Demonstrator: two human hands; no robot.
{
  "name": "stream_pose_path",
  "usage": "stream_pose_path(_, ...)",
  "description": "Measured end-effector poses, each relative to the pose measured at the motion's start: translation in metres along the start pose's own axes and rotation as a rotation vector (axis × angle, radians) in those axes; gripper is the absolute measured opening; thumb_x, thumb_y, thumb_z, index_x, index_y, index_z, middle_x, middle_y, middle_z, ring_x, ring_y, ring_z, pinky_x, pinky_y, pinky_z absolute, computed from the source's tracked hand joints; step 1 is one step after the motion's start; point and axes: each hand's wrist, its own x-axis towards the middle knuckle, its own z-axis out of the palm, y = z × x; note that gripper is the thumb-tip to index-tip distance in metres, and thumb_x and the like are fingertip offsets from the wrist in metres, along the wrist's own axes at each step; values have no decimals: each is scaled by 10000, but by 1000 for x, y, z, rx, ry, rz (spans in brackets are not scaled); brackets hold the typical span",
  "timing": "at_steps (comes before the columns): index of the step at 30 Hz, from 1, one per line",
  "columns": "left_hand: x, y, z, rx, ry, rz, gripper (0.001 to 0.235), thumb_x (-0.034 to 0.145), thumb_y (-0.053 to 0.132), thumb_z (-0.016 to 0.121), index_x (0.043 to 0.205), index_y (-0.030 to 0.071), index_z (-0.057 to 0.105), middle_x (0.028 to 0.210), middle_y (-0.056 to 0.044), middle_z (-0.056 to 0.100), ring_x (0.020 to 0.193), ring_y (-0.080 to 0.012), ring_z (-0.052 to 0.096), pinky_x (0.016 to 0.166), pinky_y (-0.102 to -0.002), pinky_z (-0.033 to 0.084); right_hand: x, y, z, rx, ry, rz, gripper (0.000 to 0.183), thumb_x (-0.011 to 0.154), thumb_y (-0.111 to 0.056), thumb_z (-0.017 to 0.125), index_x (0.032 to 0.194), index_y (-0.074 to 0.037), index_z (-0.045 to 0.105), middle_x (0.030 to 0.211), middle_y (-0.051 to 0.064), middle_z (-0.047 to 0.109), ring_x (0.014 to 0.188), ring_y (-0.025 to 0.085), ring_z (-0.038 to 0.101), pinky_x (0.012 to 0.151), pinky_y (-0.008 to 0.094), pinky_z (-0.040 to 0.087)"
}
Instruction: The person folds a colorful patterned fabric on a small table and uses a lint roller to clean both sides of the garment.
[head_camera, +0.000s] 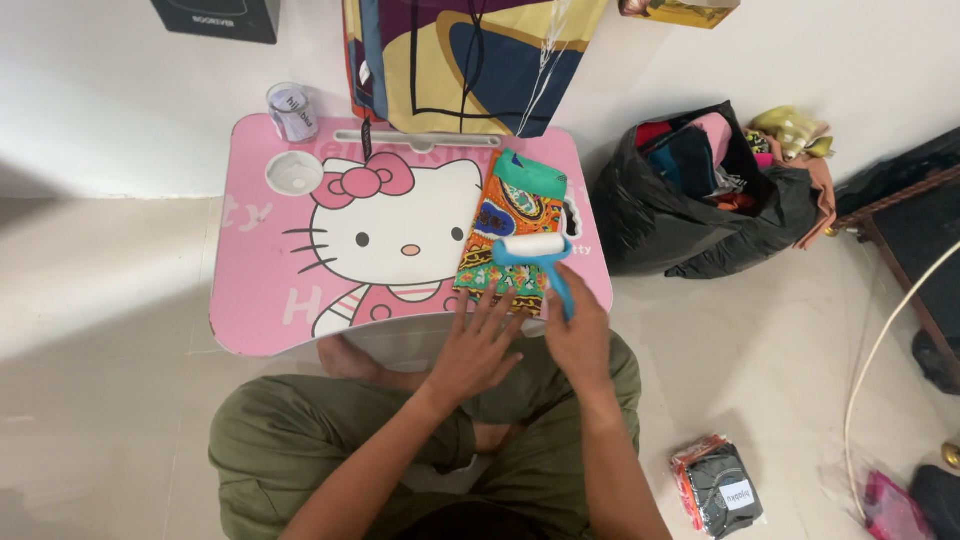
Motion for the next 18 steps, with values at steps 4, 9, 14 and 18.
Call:
stream_pose_path(4,-3,-1,2,26,-83,3,730,790,395,802,1416,114,552,1614,-199,409,1513,-439,336,1198,-700,215,14,-4,35,-190,16,-47,404,1001,-162,602,1402,-124,634,1118,244,702,986,472,708,790,571,579)
stream_pose_path(9,-5,-4,4,27,-86,-5,812,825,416,779,1519,157,446,1635,-171,374,1522,-423,317,1218,-694,195,77,2,66,-237,-88,50,404,1031,-231,527,1421,-144,589,1114,229,704,971,456,723,788,595,580)
stream_pose_path(14,-5,-4,4,35,-78,-8,810,830,412,780,1524,160,447,1633,-169,377,1520,-413,323,1217,-694,203,126,18,89,-229,-104,8,402,1041,-187,525,1427,-85,567,1123,251,703,987,467,722,773,602,588)
stream_pose_path(18,-7,-6,11,62,-63,-18,872,809,444,767,1547,135,420,1630,-159,387,1526,-396,329,1224,-684,212,110,-1,56,-214,-32,-44,396,1024,-168,559,1404,-61,590,1120,304,690,1005,533,685,786,650,551)
